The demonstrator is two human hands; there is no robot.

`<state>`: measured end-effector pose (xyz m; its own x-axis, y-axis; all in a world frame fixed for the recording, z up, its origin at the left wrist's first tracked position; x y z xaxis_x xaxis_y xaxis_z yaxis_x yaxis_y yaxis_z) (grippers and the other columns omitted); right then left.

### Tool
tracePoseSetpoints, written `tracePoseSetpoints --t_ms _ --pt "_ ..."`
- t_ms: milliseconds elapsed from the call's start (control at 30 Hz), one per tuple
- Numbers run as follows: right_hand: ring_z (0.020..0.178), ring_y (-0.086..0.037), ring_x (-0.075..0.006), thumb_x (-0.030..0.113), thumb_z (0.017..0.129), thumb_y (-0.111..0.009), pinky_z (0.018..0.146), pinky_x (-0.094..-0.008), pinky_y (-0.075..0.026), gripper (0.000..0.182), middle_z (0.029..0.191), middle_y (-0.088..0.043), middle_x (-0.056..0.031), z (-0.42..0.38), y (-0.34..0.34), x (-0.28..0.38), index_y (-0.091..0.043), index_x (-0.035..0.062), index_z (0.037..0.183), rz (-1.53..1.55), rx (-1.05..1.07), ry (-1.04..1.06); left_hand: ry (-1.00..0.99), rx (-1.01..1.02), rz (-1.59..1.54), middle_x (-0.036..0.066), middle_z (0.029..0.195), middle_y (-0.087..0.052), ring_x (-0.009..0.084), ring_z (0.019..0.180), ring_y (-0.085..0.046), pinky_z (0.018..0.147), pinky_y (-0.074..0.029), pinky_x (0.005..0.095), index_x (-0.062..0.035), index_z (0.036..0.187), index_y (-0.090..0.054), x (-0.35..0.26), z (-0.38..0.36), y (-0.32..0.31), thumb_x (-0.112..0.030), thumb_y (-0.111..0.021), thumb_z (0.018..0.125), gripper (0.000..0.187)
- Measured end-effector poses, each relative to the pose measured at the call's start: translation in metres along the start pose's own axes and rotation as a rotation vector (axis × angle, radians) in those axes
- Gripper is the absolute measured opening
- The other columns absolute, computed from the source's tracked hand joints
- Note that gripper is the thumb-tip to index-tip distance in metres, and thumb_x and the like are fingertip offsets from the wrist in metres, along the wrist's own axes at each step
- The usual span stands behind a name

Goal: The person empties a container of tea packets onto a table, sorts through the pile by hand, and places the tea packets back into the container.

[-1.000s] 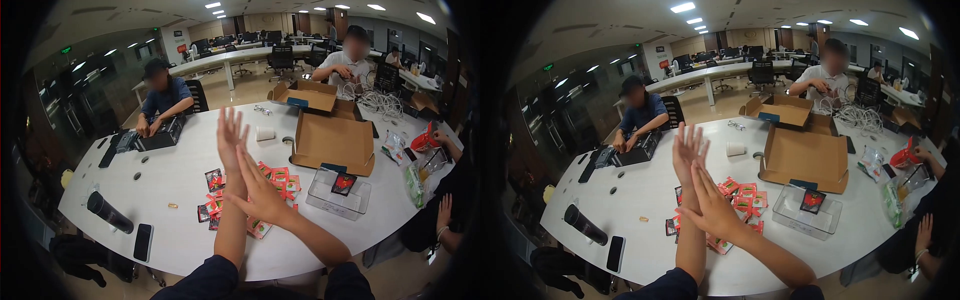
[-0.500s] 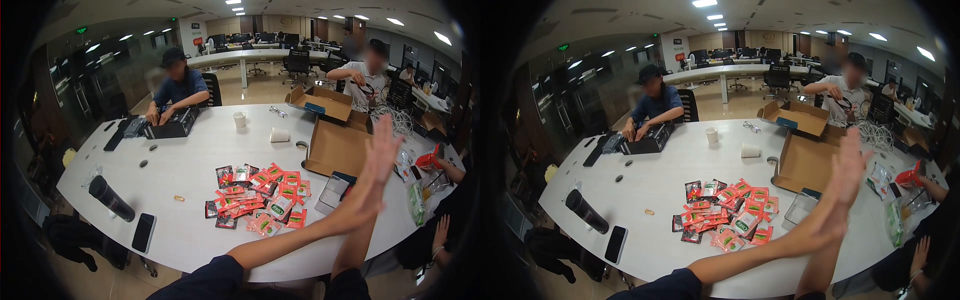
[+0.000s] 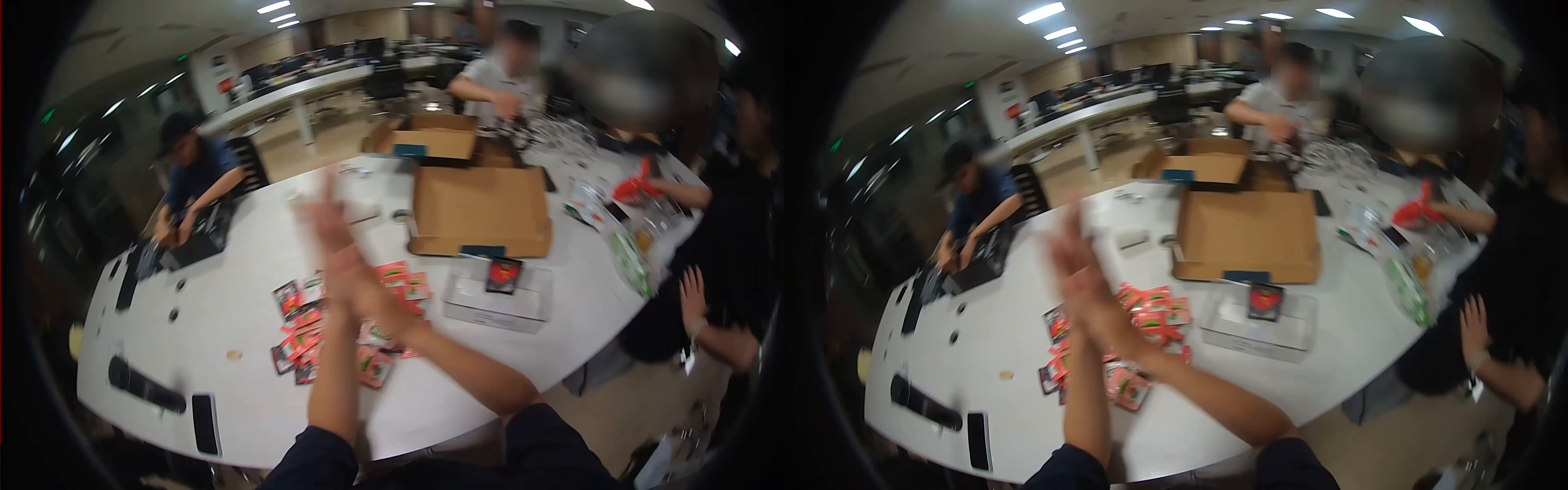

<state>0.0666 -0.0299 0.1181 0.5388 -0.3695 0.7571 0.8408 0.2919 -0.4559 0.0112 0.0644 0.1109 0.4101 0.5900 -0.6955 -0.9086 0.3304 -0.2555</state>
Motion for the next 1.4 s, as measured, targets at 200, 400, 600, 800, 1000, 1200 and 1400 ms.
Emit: tracePoseSetpoints --t_ms 200,400,600,800,1000,1200,1400 --pt "0.148 -0.032 -0.0301 0.037 0.105 -0.049 0.116 -0.0384 -0.034 0.079 0.168 -0.009 -0.0171 -0.002 0.005 -0.038 -0.003 0.0061 0.161 -0.841 0.428 -0.057 -0.305 -0.795 0.027 0.008 0.123 -0.063 0.0183 0.122 -0.055 0.106 -0.037 0.0417 -0.0065 0.130 -0.056 -0.039 0.032 0.088 -0.035 -0.034 0.102 0.045" --pt "0.151 -0.025 -0.0281 0.050 0.106 -0.037 0.120 -0.0361 -0.024 0.079 0.169 -0.006 -0.0158 0.033 0.048 -0.009 -0.002 0.0056 0.161 -0.316 -0.003 0.278 0.018 -0.114 0.305 0.014 0.159 -0.038 0.0284 0.150 -0.027 0.124 -0.015 0.0392 -0.0039 0.153 -0.037 -0.009 -0.039 -0.058 -0.036 -0.026 0.106 0.059" --pt "0.149 -0.028 -0.0350 0.070 0.100 -0.032 0.117 -0.0588 -0.024 0.081 0.164 -0.026 -0.0136 0.017 0.165 0.119 -0.032 0.0123 0.156 0.177 -0.365 0.302 -0.272 0.713 0.494 0.028 0.162 -0.019 0.0381 0.153 -0.015 0.121 -0.022 0.0485 -0.0016 0.148 -0.044 -0.030 -0.108 -0.143 -0.032 -0.059 0.099 0.060" --pt "0.139 -0.041 -0.0301 0.047 0.105 -0.037 0.114 -0.0534 -0.033 0.055 0.151 -0.045 -0.0148 -0.045 0.201 0.189 -0.048 0.0075 0.141 0.218 -0.559 0.689 -0.282 1.410 0.362 0.018 0.159 -0.034 0.0357 0.148 -0.032 0.116 -0.035 0.0495 -0.0100 0.132 -0.062 -0.028 -0.128 -0.106 -0.028 -0.072 0.091 0.046" --pt "0.124 -0.052 -0.0227 0.040 0.103 -0.039 0.105 -0.0435 -0.038 0.040 0.133 -0.057 -0.0094 -0.066 0.198 0.196 -0.057 0.0079 0.118 0.258 -0.831 0.938 0.021 0.804 0.539 0.019 0.139 -0.054 0.0379 0.130 -0.052 0.109 -0.041 0.0435 -0.0038 0.126 -0.061 0.038 -0.128 -0.031 -0.020 -0.068 0.093 0.037" --pt "0.135 -0.046 -0.0200 0.041 0.109 -0.030 0.112 -0.0419 -0.032 0.051 0.138 -0.057 -0.0116 -0.069 0.214 0.131 -0.056 0.0032 0.132 -0.419 -0.603 0.445 0.434 0.450 0.349 0.018 0.147 -0.046 0.0303 0.141 -0.040 0.113 -0.035 0.0421 -0.0010 0.151 -0.034 0.095 -0.137 -0.023 -0.026 -0.065 0.098 0.067" --pt "0.151 -0.020 -0.0211 0.054 0.107 -0.028 0.122 -0.0413 -0.010 0.069 0.162 -0.028 -0.0096 -0.165 0.263 0.059 -0.031 0.0028 0.154 -0.729 -0.922 0.183 0.768 0.388 0.156 0.018 0.165 -0.022 0.0279 0.152 -0.023 0.122 -0.019 0.0374 -0.0076 0.161 -0.011 0.089 -0.132 -0.043 -0.056 -0.037 0.105 0.079"
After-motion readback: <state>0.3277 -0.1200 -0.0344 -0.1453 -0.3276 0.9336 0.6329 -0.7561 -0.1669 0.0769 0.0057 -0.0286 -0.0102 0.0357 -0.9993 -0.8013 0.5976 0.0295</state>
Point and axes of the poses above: each hand's wrist, its own z-axis towards the middle knuckle, its own y-axis out of the back of the hand, x = y × z, the point moved 1 cm from there along z, towards the middle knuckle
